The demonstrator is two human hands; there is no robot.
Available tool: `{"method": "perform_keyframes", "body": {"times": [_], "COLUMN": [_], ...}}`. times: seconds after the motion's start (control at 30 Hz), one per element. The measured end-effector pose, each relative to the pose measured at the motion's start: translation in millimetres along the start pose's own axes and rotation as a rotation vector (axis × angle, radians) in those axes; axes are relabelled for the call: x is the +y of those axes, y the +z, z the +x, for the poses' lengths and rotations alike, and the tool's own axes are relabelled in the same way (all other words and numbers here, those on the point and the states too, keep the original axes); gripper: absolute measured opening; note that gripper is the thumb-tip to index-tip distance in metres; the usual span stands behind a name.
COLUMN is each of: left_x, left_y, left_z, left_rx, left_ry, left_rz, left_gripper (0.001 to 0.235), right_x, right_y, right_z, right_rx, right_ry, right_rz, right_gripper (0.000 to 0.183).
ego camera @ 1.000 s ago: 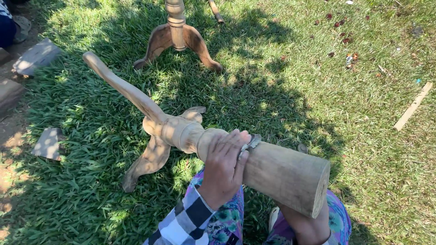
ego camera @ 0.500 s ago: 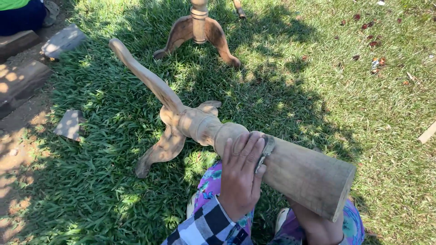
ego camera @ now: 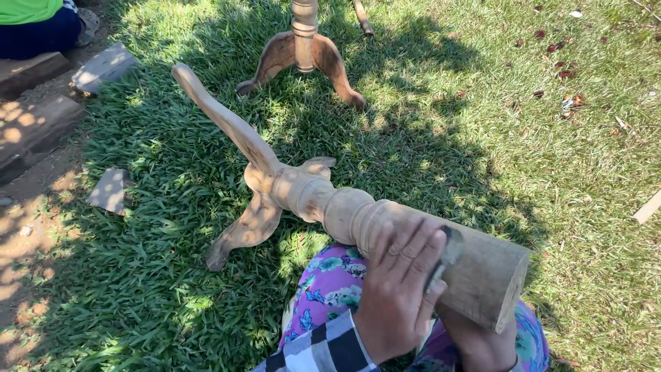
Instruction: The person uses sandpaper to smooth the surface of a decorative wooden table leg outdoors.
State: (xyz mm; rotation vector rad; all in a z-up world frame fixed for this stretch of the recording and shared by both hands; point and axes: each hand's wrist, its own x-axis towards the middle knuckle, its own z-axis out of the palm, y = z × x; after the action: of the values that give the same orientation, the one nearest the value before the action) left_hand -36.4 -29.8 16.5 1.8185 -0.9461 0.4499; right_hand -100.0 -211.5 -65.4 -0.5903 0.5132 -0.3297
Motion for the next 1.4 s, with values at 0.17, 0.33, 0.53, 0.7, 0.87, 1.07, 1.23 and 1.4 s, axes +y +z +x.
{"method": "perform_keyframes", "body": {"times": [0.17, 0.33, 0.53, 0.7, 0.87, 1.07, 1.23, 1.4], "left_x": [20, -12, 11, -33, -53, -54, -97, -80], "left_y": [24, 3, 0, 1, -5, -2, -18, -31], "left_z": [-20, 5, 3, 16, 27, 29, 34, 13], "left_rx": [-0.083, -0.049, -0.025, -0.052, -0.023, -0.027, -0.085, -0.04], "left_ry": [0.193, 0.112, 0.069, 0.151, -0.023, 0.096, -0.053, 0.063], "left_rz": [0.109, 0.004, 0.009, 0.022, 0.13, 0.071, 0.113, 0.135], "left_gripper": [0.056, 0.056, 0.055, 0.051, 0.041, 0.042, 0.035, 0.038], "right_x": [4, -6, 3, -5, -11, -8, -10, -10], "right_y": [-55, 12, -26, 13, 57, 35, 48, 49], "right_z": [12, -1, 10, 1, -14, -6, -12, -12], "right_rx": [-0.096, -0.252, 0.019, -0.074, 0.129, 0.028, 0.071, 0.051], "right_ry": [-0.139, 0.037, -0.023, -0.024, 0.023, 0.028, 0.015, -0.003], "right_rz": [-0.127, 0.19, 0.008, 0.081, 0.028, 0.042, -0.002, 0.03], "right_gripper": [0.056, 0.052, 0.051, 0.049, 0.05, 0.053, 0.055, 0.056]}}
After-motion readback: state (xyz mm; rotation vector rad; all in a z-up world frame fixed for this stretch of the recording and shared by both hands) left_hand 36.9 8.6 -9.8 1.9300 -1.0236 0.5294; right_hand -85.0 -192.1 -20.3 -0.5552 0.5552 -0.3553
